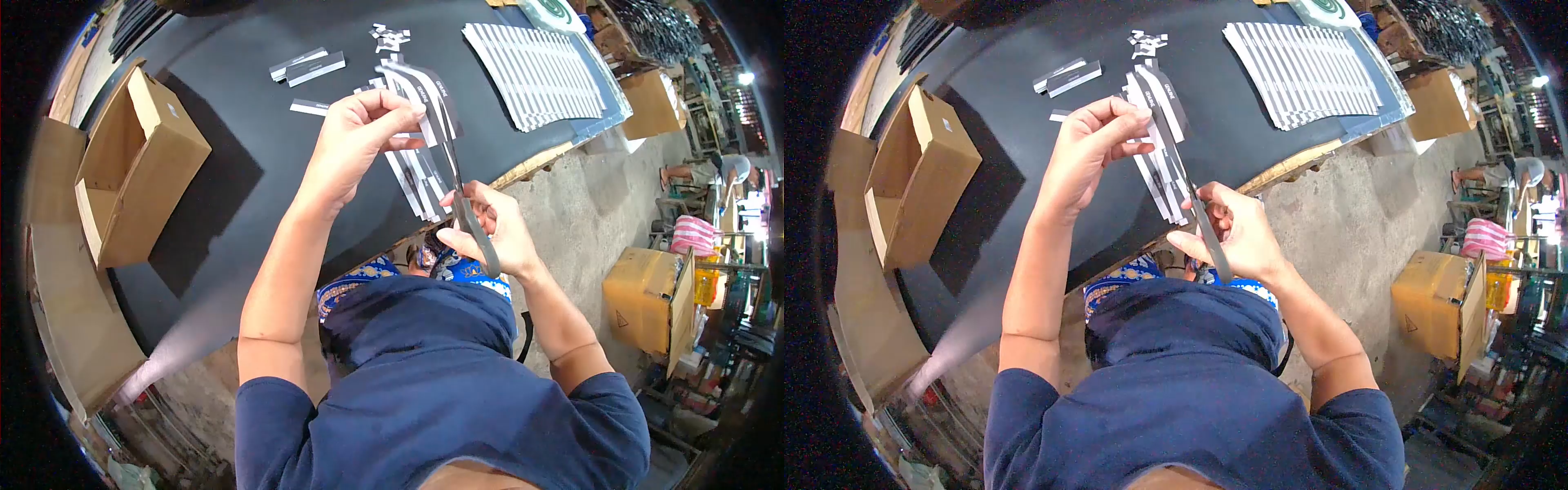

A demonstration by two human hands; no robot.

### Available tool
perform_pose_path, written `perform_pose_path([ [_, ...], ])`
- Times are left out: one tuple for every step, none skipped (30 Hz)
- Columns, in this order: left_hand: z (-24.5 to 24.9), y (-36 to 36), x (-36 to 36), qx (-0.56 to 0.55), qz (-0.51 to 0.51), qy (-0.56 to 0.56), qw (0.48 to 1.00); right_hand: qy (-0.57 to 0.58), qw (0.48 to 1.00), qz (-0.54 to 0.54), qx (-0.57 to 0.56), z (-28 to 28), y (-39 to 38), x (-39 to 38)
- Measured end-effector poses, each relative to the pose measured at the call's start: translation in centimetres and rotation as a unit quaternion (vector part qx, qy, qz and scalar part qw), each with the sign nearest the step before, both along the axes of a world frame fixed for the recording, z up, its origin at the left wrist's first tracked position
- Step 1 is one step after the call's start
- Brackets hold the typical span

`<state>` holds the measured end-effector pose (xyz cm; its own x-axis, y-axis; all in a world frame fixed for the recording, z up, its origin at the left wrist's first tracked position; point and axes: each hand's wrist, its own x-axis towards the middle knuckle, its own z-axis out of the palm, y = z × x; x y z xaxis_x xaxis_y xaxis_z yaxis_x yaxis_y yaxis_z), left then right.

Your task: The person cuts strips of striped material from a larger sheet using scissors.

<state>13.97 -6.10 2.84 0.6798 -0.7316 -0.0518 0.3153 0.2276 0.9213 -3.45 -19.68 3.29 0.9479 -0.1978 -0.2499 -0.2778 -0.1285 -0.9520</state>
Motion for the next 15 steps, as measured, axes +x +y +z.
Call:
perform_pose_path([
  [-0.04, -0.01, 0.02, 0.003, 0.001, -0.001, 1.0, 0.001, 1.0, 0.001, 0.0, 0.18, 0.04, 0.08],
  [-0.03, 0.0, 0.01, 0.002, 0.003, 0.0, 1.0, 0.012, 1.0, -0.002, 0.012, 0.32, 0.06, 0.16],
  [0.03, 0.03, 0.01, 0.001, 0.005, -0.003, 1.0, 0.023, 0.999, -0.004, 0.024, 0.37, 0.07, 0.24],
  [0.04, 0.08, 0.0, -0.001, 0.007, -0.006, 1.0, 0.024, 0.999, -0.003, 0.024, 0.31, 0.06, 0.29],
  [0.01, 0.12, 0.0, -0.001, 0.008, -0.004, 1.0, 0.025, 0.999, -0.001, 0.026, 0.22, 0.0, 0.32],
  [-0.02, 0.12, 0.0, 0.005, 0.008, -0.004, 1.0, 0.026, 0.999, 0.001, 0.029, 0.16, -0.04, 0.33],
  [-0.07, 0.11, 0.0, 0.011, 0.008, -0.003, 1.0, 0.028, 0.999, 0.001, 0.029, 0.17, -0.05, 0.38],
  [-0.14, 0.07, -0.01, 0.011, 0.008, -0.003, 1.0, 0.023, 0.999, -0.003, 0.044, 0.25, -0.04, 0.46],
  [-0.24, 0.03, -0.04, 0.02, 0.01, -0.003, 1.0, 0.019, 0.998, -0.007, 0.058, 0.34, -0.03, 0.53],
  [-0.29, 0.0, -0.07, 0.03, 0.012, -0.004, 0.999, 0.02, 0.998, -0.008, 0.058, 0.45, -0.02, 0.59],
  [-0.27, 0.0, -0.1, 0.03, 0.011, -0.004, 0.999, 0.022, 0.998, -0.007, 0.054, 0.56, -0.03, 0.67],
  [-0.22, 0.01, -0.13, 0.032, 0.013, -0.007, 0.999, 0.024, 0.998, -0.006, 0.05, 0.63, -0.05, 0.73],
  [-0.18, 0.01, -0.15, 0.033, 0.014, -0.01, 0.999, 0.024, 0.998, -0.006, 0.05, 0.64, -0.08, 0.77],
  [-0.16, 0.0, -0.17, 0.033, 0.014, -0.01, 0.999, 0.025, 0.998, -0.004, 0.055, 0.65, -0.1, 0.78],
  [-0.15, -0.02, -0.18, 0.033, 0.011, -0.009, 0.999, 0.026, 0.998, -0.002, 0.059, 0.66, -0.11, 0.79],
])
